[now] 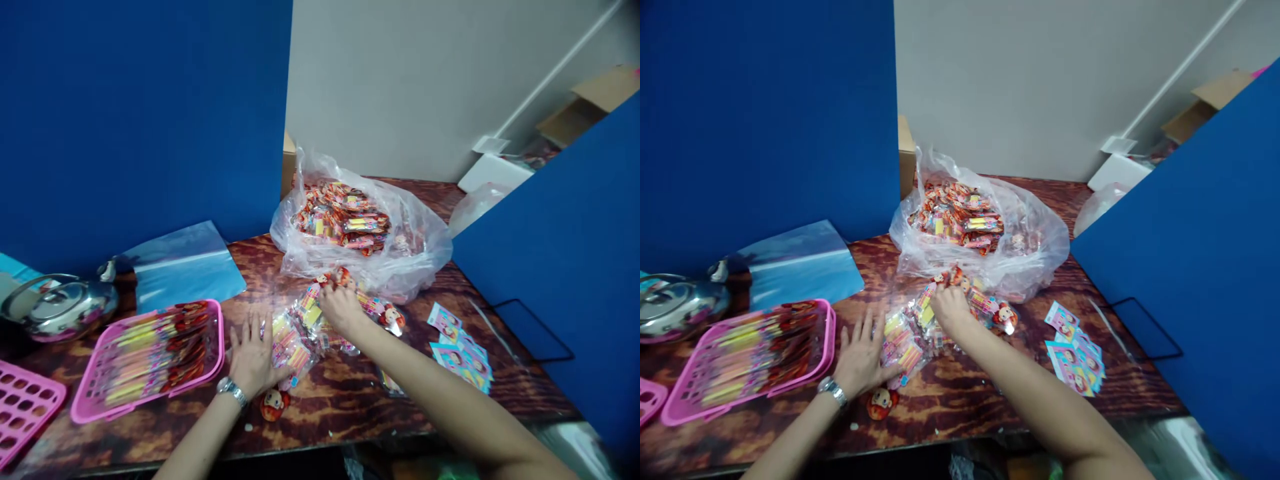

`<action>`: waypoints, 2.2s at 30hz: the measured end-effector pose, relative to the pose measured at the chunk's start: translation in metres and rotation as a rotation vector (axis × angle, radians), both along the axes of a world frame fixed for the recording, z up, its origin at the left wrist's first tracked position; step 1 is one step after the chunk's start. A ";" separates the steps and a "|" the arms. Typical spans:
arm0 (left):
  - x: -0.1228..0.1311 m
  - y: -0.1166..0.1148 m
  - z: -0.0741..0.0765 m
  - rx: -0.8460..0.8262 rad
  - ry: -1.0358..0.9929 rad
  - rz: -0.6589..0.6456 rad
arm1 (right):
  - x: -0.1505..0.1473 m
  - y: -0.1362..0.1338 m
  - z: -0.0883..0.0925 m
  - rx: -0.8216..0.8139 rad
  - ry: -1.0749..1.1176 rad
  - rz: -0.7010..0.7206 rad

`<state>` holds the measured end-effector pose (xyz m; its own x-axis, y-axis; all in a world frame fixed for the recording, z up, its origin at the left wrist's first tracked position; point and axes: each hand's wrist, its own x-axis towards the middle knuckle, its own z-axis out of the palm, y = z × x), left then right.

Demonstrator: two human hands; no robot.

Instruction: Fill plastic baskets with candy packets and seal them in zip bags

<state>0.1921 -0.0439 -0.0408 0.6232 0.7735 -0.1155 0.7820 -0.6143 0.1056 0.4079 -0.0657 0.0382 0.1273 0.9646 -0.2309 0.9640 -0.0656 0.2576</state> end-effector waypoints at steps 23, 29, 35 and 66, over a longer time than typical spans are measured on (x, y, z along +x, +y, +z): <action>0.004 0.011 0.012 -0.263 -0.006 0.062 | 0.001 0.035 -0.014 0.099 0.063 0.482; 0.005 0.009 0.016 -0.323 -0.060 0.034 | 0.020 0.013 0.005 0.399 0.499 0.104; 0.003 0.007 0.014 -0.369 -0.118 0.067 | -0.022 -0.051 -0.035 0.341 1.682 -0.621; -0.010 -0.044 0.005 -1.184 -1.436 0.514 | -0.093 -0.065 -0.065 0.263 1.987 -0.674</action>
<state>0.1820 -0.0878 -0.0360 0.4877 0.8104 -0.3247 -0.2009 0.4661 0.8616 0.3153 -0.1307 -0.0272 0.1995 0.9107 -0.3618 -0.3145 -0.2902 -0.9038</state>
